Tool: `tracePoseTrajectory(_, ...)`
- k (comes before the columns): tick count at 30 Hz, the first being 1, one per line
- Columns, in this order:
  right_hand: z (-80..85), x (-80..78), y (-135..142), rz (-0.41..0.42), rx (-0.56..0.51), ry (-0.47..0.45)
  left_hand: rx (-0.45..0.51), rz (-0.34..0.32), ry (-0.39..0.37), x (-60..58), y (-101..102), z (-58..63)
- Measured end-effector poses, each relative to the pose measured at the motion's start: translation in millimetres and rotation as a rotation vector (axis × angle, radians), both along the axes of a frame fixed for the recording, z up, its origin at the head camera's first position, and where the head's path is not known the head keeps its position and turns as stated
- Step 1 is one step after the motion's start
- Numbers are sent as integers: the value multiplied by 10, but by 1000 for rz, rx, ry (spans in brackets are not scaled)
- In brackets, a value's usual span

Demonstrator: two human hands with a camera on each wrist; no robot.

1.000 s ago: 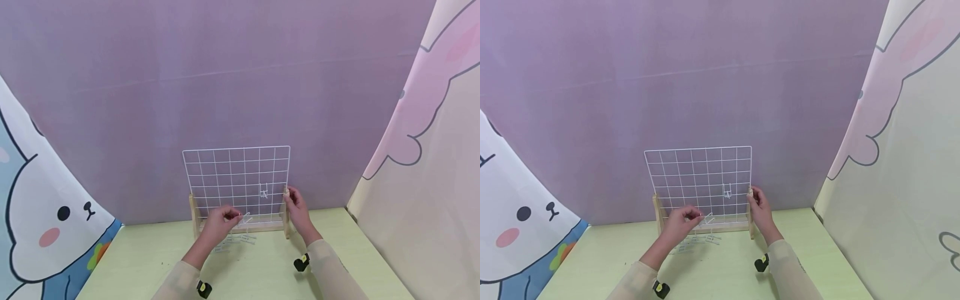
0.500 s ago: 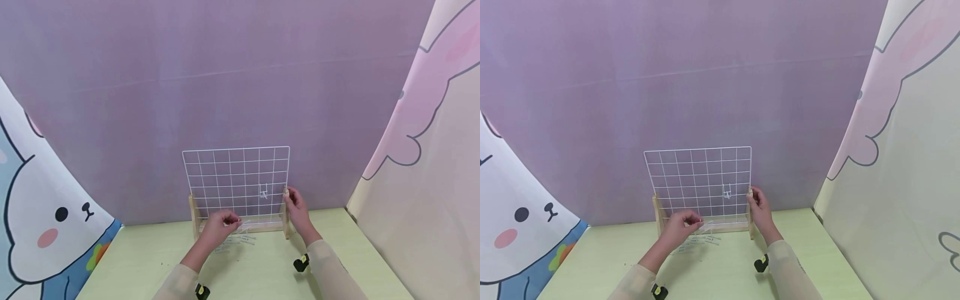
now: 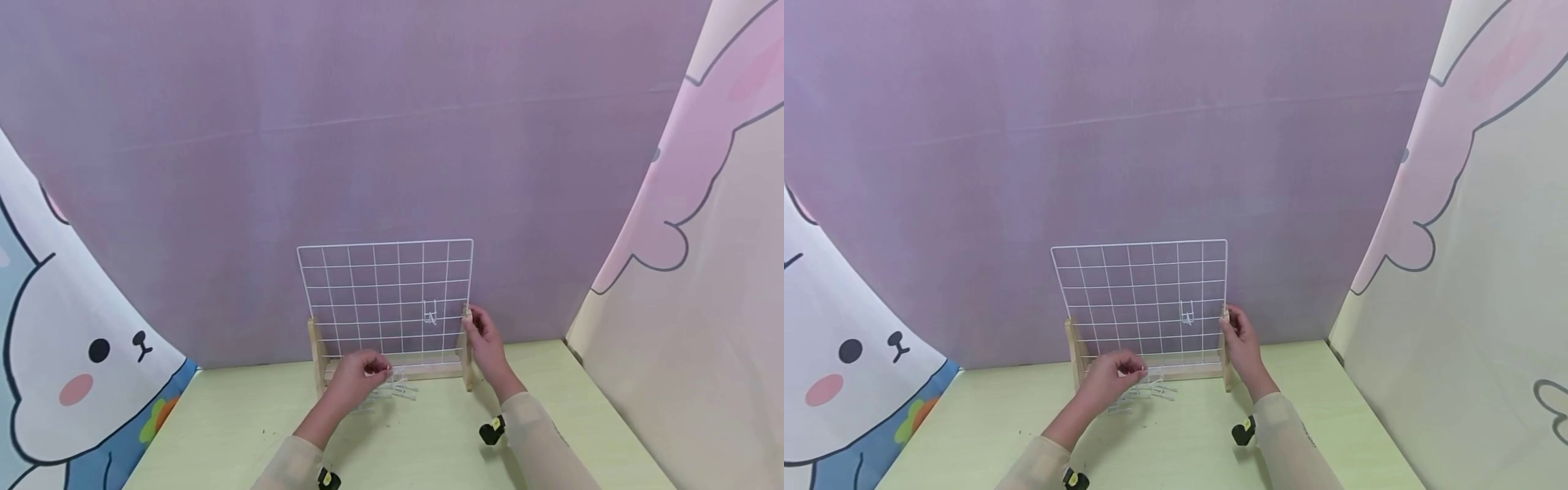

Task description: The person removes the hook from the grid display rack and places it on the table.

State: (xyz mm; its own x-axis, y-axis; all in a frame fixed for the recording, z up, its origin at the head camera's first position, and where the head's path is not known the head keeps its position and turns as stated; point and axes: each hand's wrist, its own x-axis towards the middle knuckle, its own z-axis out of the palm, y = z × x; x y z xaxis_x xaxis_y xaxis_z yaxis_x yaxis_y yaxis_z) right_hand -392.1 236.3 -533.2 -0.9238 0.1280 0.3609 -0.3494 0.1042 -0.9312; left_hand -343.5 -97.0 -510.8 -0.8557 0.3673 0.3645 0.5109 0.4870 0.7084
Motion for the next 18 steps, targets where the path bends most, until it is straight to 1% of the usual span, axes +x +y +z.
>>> tracePoseTrajectory(2, 37, 22, -12, 0, -3, -10, -13, 0, 1, -2, -6, -25)
tracePoseTrajectory(6, 189, 147, -57, 15, -19, -18, -21, -2, -1, -5, -22, -67)
tracePoseTrajectory(9, 267, 231, -79, 26, -23, -10, -22, -8, 0, -11, -35, -92)
tracePoseTrajectory(14, 290, 251, -74, 34, -32, 1, -12, -26, 0, -45, -52, -146)
tracePoseTrajectory(18, 299, 247, -68, 40, -37, -10, -8, -37, 5, -81, -68, -206)
